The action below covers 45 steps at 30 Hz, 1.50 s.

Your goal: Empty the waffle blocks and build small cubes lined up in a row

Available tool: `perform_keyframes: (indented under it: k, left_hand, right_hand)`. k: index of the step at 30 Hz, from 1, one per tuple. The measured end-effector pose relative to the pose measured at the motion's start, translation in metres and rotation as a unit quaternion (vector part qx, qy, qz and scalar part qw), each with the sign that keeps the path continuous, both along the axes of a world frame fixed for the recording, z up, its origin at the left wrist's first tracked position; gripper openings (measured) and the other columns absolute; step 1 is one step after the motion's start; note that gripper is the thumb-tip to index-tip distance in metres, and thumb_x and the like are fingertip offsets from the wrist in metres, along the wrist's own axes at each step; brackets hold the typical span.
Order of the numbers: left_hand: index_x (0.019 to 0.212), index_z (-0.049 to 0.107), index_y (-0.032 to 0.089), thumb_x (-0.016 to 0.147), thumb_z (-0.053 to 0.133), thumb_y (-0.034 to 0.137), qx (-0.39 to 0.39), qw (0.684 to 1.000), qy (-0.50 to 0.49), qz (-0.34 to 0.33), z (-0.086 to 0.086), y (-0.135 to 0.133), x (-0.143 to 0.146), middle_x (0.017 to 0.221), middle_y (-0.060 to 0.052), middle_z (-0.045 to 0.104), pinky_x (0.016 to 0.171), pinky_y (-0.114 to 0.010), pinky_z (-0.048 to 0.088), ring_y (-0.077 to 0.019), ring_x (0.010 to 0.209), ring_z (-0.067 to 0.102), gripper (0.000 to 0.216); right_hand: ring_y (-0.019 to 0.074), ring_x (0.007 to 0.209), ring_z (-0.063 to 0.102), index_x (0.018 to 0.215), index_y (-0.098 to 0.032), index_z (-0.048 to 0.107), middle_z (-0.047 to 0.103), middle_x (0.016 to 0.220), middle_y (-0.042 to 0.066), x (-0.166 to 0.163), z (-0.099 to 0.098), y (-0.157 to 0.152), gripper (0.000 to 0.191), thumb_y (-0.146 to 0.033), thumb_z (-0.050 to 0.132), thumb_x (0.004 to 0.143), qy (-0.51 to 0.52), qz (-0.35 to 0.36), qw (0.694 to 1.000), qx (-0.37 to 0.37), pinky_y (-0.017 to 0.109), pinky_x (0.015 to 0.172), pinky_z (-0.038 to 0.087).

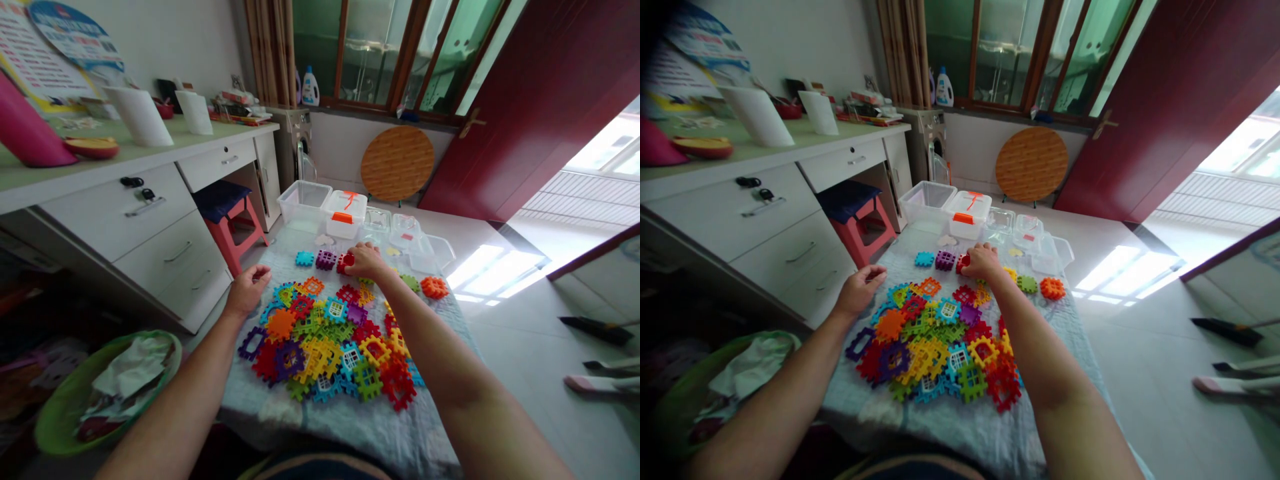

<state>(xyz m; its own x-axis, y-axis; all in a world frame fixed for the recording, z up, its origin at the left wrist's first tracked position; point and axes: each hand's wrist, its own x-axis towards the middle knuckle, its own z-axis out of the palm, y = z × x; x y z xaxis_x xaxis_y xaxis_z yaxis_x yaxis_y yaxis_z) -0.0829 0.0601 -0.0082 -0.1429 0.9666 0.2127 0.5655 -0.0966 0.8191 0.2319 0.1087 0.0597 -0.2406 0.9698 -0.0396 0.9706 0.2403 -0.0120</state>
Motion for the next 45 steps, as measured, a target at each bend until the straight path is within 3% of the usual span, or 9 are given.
perform_keyframes:
  k: [31, 35, 38, 40, 43, 45]
  left_hand:
    - [0.094, 0.065, 0.014, 0.072, 0.058, 0.046, -0.004, 0.999, -0.017, -0.028, 0.000, -0.003, 0.003, 0.087, -0.007, 0.071, 0.080, -0.032, 0.051, -0.0201, 0.080, 0.064, 0.039]
    - [0.097, 0.065, 0.015, 0.074, 0.057, 0.047, -0.007, 0.999, 0.006, -0.040, 0.005, -0.007, 0.004, 0.094, -0.008, 0.070, 0.082, -0.033, 0.051, -0.0212, 0.084, 0.064, 0.041]
    - [0.102, 0.065, 0.016, 0.077, 0.057, 0.048, 0.016, 0.995, 0.051, -0.088, 0.020, -0.018, 0.009, 0.105, -0.009, 0.068, 0.088, -0.036, 0.049, -0.0236, 0.096, 0.062, 0.041]
    - [0.106, 0.065, 0.019, 0.080, 0.058, 0.049, 0.031, 0.984, 0.088, -0.150, 0.035, -0.028, 0.015, 0.112, -0.009, 0.066, 0.097, -0.038, 0.045, -0.0251, 0.107, 0.059, 0.040]
    - [0.111, 0.065, 0.021, 0.076, 0.065, 0.047, 0.011, 0.951, 0.137, -0.277, 0.055, -0.045, 0.029, 0.122, -0.009, 0.063, 0.106, -0.040, 0.037, -0.0272, 0.118, 0.053, 0.043]
    - [0.113, 0.065, 0.022, 0.072, 0.070, 0.042, 0.000, 0.931, 0.169, -0.325, 0.062, -0.052, 0.038, 0.126, -0.009, 0.062, 0.107, -0.042, 0.036, -0.0286, 0.121, 0.051, 0.046]
  right_hand:
    - [0.0324, 0.106, 0.052, 0.110, -0.019, 0.062, 0.063, 0.113, 0.013, 0.000, -0.009, 0.013, 0.045, -0.041, 0.064, 0.071, 0.021, 0.014, 1.000, -0.004, 0.041, 0.086, 0.039]
    - [0.0332, 0.112, 0.048, 0.119, -0.018, 0.059, 0.059, 0.121, 0.014, 0.000, -0.002, 0.005, 0.056, -0.045, 0.067, 0.070, 0.036, 0.012, 0.999, 0.005, 0.043, 0.091, 0.038]
    - [0.0330, 0.117, 0.045, 0.127, -0.018, 0.054, 0.054, 0.129, 0.014, 0.006, 0.007, -0.013, 0.062, -0.045, 0.067, 0.073, 0.081, 0.017, 0.996, 0.046, 0.045, 0.096, 0.035]
    - [0.0324, 0.117, 0.045, 0.126, -0.019, 0.055, 0.054, 0.129, 0.013, 0.013, 0.013, -0.033, 0.056, -0.042, 0.065, 0.076, 0.111, 0.030, 0.991, 0.069, 0.045, 0.097, 0.035]
    - [0.0287, 0.114, 0.049, 0.122, -0.020, 0.057, 0.059, 0.121, 0.011, 0.026, 0.015, -0.069, 0.044, -0.035, 0.062, 0.080, 0.149, 0.056, 0.985, 0.067, 0.042, 0.096, 0.038]
    - [0.0260, 0.109, 0.053, 0.118, -0.019, 0.059, 0.061, 0.116, 0.010, 0.034, 0.012, -0.092, 0.039, -0.033, 0.062, 0.082, 0.172, 0.067, 0.981, 0.059, 0.039, 0.096, 0.039]
